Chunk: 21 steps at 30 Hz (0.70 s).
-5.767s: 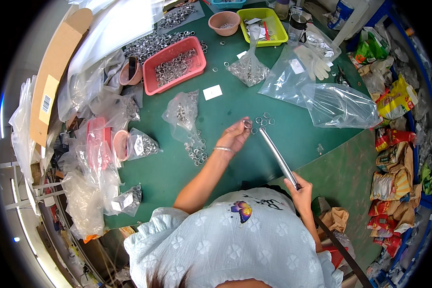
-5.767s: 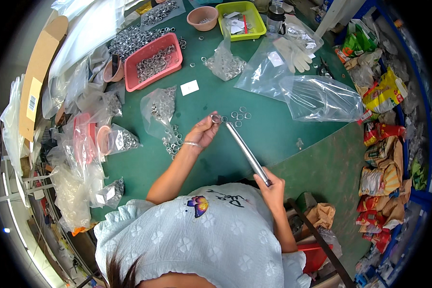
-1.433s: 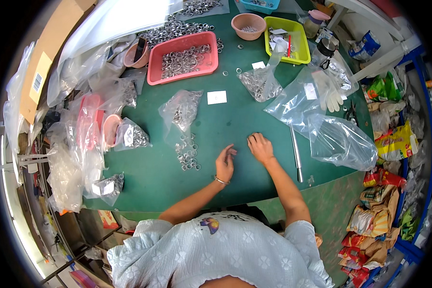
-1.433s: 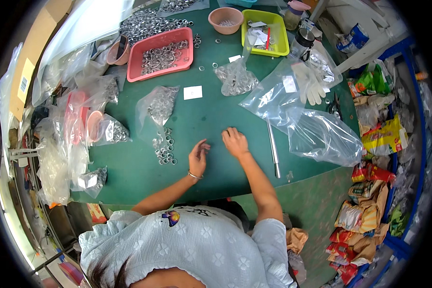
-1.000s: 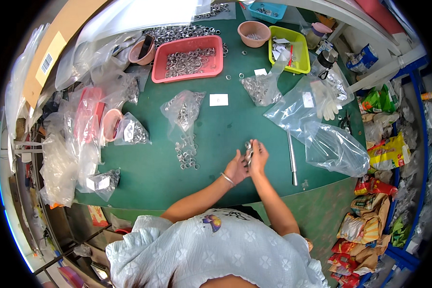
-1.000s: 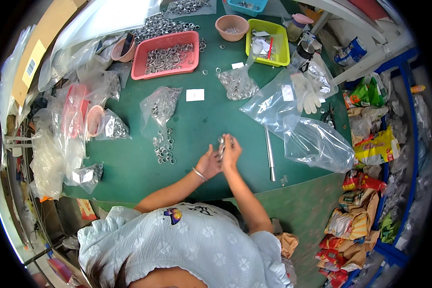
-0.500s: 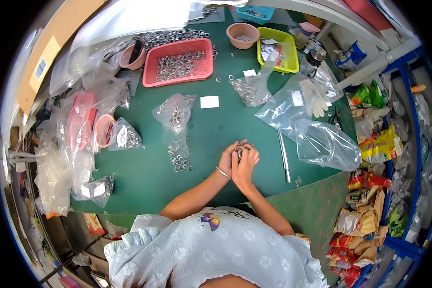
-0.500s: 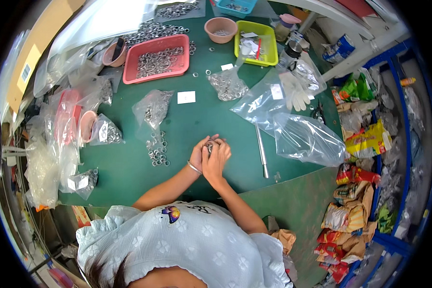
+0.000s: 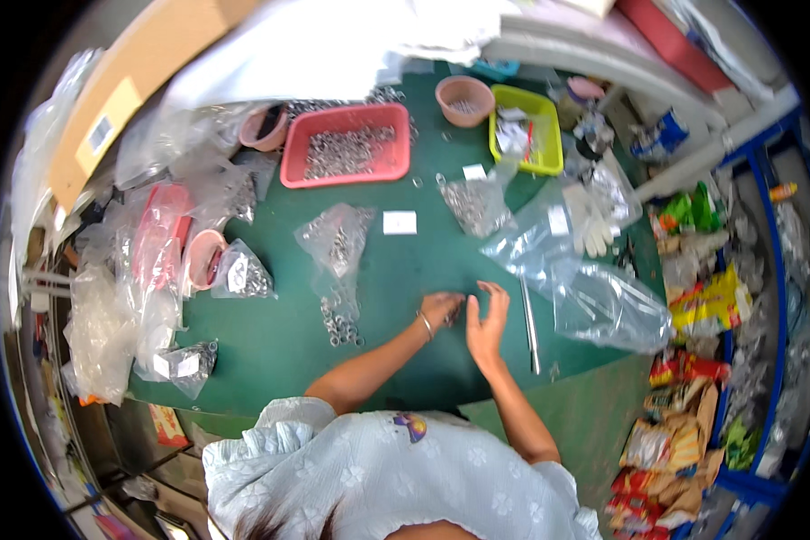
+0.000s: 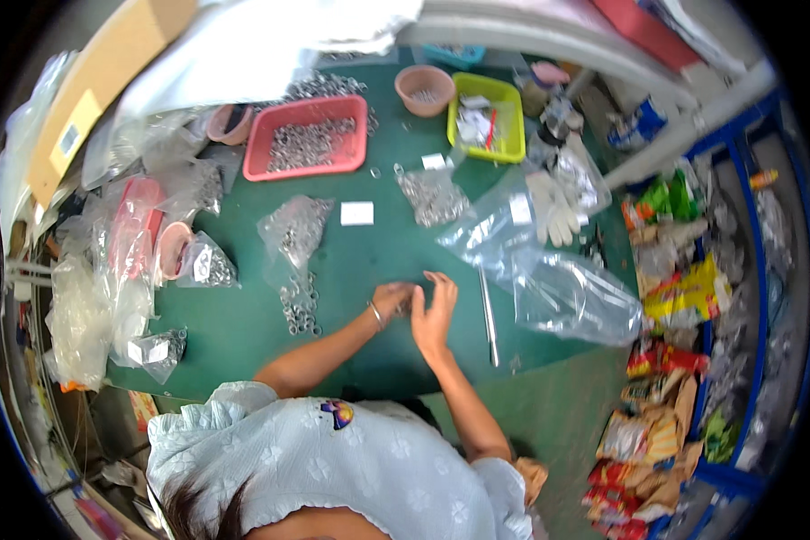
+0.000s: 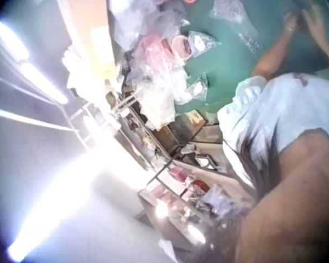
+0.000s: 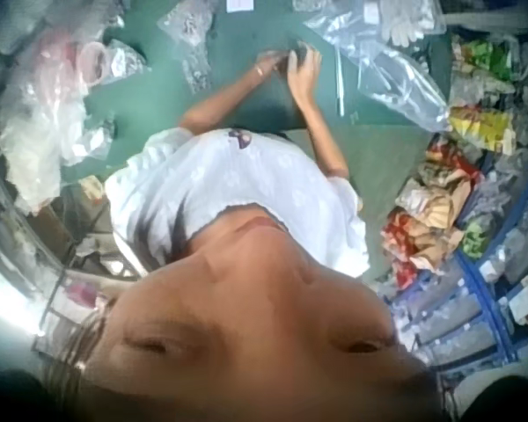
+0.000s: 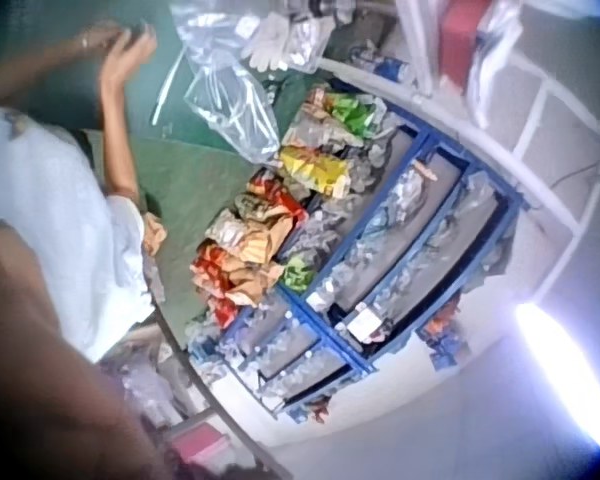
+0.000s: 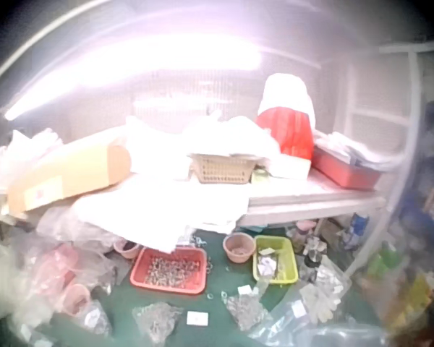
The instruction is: The person uses a metal rod to manipulate small metal rings on a green table, then gathers them into plastic bags. The person places the filled bags on the table and handles a small white label.
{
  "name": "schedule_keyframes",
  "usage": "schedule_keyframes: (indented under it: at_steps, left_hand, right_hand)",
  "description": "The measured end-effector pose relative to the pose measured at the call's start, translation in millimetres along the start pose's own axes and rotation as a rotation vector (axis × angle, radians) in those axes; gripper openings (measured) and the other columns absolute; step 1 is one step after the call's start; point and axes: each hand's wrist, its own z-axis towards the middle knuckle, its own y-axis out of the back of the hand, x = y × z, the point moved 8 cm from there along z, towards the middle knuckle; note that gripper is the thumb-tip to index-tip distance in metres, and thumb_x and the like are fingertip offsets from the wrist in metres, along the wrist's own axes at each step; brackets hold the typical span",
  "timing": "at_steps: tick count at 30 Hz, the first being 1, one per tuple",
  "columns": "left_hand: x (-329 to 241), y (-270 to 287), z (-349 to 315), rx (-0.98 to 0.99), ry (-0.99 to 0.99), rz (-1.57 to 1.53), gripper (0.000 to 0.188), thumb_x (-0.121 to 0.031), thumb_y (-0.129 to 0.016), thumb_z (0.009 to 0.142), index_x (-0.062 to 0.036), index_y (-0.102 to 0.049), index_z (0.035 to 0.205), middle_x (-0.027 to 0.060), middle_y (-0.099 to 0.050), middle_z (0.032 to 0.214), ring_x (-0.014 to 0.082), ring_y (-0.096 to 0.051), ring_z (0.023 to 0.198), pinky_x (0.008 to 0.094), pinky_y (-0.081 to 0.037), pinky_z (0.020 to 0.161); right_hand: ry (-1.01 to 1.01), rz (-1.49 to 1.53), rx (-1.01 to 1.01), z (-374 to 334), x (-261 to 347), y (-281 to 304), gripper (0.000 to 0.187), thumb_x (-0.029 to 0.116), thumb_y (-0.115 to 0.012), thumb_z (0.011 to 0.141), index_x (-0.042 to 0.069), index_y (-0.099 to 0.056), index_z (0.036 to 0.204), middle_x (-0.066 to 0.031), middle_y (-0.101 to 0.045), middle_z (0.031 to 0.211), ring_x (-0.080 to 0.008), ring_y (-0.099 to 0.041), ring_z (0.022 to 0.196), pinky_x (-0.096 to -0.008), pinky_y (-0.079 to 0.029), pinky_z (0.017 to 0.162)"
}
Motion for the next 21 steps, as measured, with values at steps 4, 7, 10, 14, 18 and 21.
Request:
schedule_keyframes:
  at_steps: [4,7,10,14,18,21]
  left_hand:
    - [13.1,16.6,4.5,-0.124,-0.043,0.184,0.020,-0.019,-0.060,0.083,-0.0023,-0.065,0.093,0.0024,-0.056,0.061,0.0100,-0.048,0.045,0.0246,-0.040,0.040]
    - [8.4,21.8,-1.7,-0.226,-0.092,0.288,0.023,-0.019,-0.061,0.081,-0.0009,-0.064,0.095,0.0034,-0.056,0.059,0.0103,-0.048,0.044,0.0253,-0.039,0.039]
    - [-3.3,26.0,-10.4,-0.250,-0.141,0.432,0.024,-0.019,-0.061,0.082,-0.0002,-0.064,0.096,0.0040,-0.055,0.057,0.0104,-0.047,0.042,0.0254,-0.038,0.038]
    - [-1.0,30.4,-16.4,-0.175,-0.089,0.240,0.025,-0.022,-0.061,0.082,-0.0010,-0.064,0.096,0.0037,-0.055,0.055,0.0102,-0.046,0.041,0.0256,-0.038,0.038]
    - [0.7,28.7,-24.6,-0.183,-0.112,0.229,0.026,-0.024,-0.061,0.082,-0.0016,-0.065,0.095,0.0040,-0.055,0.055,0.0104,-0.046,0.041,0.0260,-0.038,0.038]
    - [12.7,43.9,-18.3,-0.215,-0.118,0.304,0.027,-0.025,-0.061,0.082,-0.0021,-0.065,0.095,0.0050,-0.056,0.055,0.0113,-0.048,0.041,0.0280,-0.040,0.040]
  right_hand:
    - [0.256,0.089,0.015,81.8,96.6,39.5,0.030,0.000,-0.057,0.078,-0.003,-0.051,0.107,-0.0174,-0.052,0.098,-0.0312,-0.052,0.089,-0.0370,-0.041,0.082]
    - [0.643,0.038,-0.026,129.5,200.5,58.8,0.032,-0.004,-0.060,0.074,-0.004,-0.054,0.106,-0.0168,-0.056,0.090,-0.0310,-0.053,0.083,-0.0375,-0.042,0.077]
    - [1.023,-0.003,-0.157,166.1,285.6,58.6,0.037,0.000,-0.065,0.070,-0.004,-0.056,0.106,-0.0173,-0.056,0.097,-0.0326,-0.053,0.086,-0.0401,-0.040,0.078]
    - [0.998,-0.275,-0.476,239.4,352.2,68.8,0.046,0.022,-0.066,0.076,-0.002,-0.052,0.113,-0.0174,-0.053,0.107,-0.0329,-0.045,0.103,-0.0411,-0.034,0.088]
    - [1.034,-0.532,-0.587,292.0,390.5,48.2,0.037,0.031,-0.058,0.082,0.003,-0.059,0.105,-0.0139,-0.056,0.108,-0.0290,-0.047,0.106,-0.0447,-0.033,0.087]
    - [1.082,-0.799,-0.414,327.0,409.5,16.0,0.027,0.029,-0.056,0.083,0.010,-0.064,0.100,-0.0113,-0.061,0.103,-0.0262,-0.051,0.105,-0.0483,-0.032,0.089]
